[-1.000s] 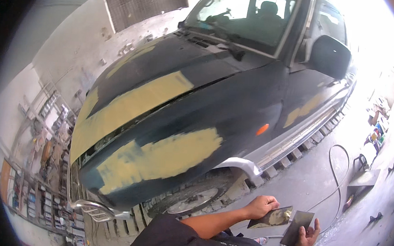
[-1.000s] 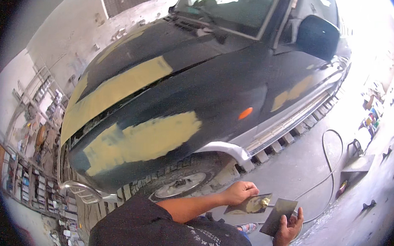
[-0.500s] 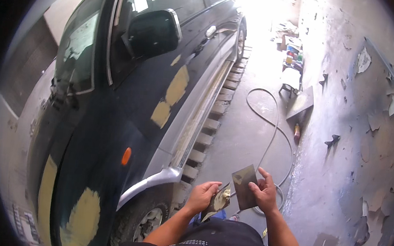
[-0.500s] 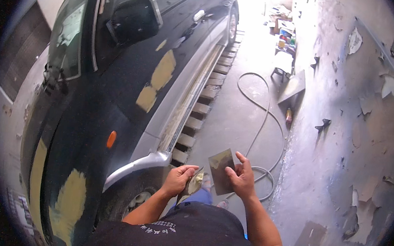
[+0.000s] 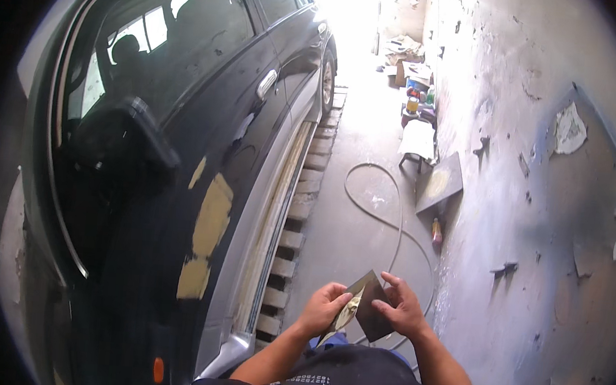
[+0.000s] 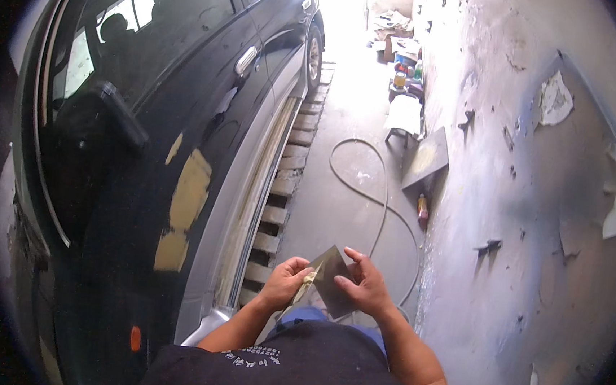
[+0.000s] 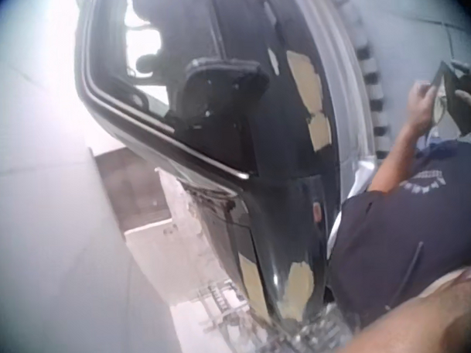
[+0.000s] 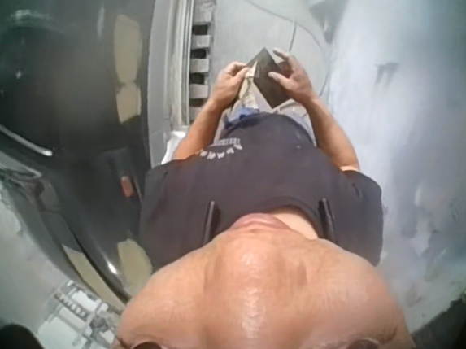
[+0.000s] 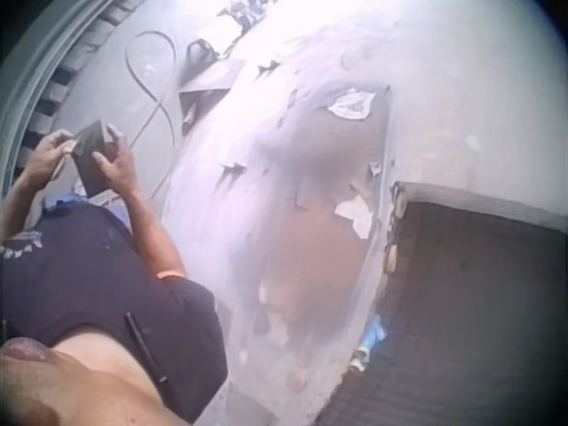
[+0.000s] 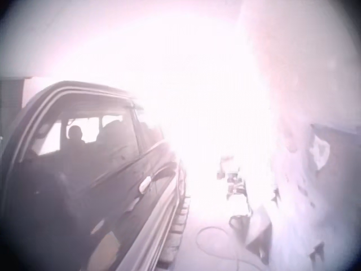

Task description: The person applies beige body filler to the front fender and rear bumper of a dark-colored car using a metal spreader. They smooth the filler over several spots on the fender, then move to the rear bumper and continue applying and smoothing the material.

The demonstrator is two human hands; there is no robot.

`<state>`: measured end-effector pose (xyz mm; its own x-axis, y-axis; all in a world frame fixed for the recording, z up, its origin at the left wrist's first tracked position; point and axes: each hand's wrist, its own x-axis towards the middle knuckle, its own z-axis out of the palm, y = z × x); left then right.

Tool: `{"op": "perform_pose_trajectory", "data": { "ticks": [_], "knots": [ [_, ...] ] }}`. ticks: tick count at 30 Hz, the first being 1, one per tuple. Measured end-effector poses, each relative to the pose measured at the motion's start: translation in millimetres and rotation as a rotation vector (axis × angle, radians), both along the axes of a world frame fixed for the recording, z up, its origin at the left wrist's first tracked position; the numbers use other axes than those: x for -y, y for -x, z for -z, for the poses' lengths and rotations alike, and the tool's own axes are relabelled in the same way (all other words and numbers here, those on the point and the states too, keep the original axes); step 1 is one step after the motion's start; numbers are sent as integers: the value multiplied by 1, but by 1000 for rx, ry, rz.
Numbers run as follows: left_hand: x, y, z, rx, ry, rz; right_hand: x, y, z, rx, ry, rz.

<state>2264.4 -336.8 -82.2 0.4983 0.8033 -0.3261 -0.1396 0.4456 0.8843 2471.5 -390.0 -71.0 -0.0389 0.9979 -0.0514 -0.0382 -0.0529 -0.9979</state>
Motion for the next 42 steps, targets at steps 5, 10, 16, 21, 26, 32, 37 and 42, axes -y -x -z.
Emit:
{"op": "perform_pose_trajectory", "data": {
  "ticks": [5,10,16,21,26,32,37,42],
  "knots": [
    [-83,-23,-13,-25,-33,15,-76,-28,-14,-200,100,10],
    [-165,-57,-13,-6,-80,-25,-158,-58,-23,-900,347,-140],
    [-276,-117,-6,-13,-129,-72,-271,-115,9,-1140,336,-397],
    [-368,-168,-28,-90,-89,-75,-374,-177,5,-1058,298,-502],
    [-446,-198,-44,-164,-142,-16,-467,-228,-22,-923,328,-596],
    [-553,-210,-36,-289,-230,114,-576,-257,-15,-848,426,-655],
    [-670,-220,-28,-261,-229,138,-688,-267,-6,-784,471,-626],
    [-797,-229,-28,-201,-314,144,-798,-265,-9,-666,541,-594]
  ]
}}
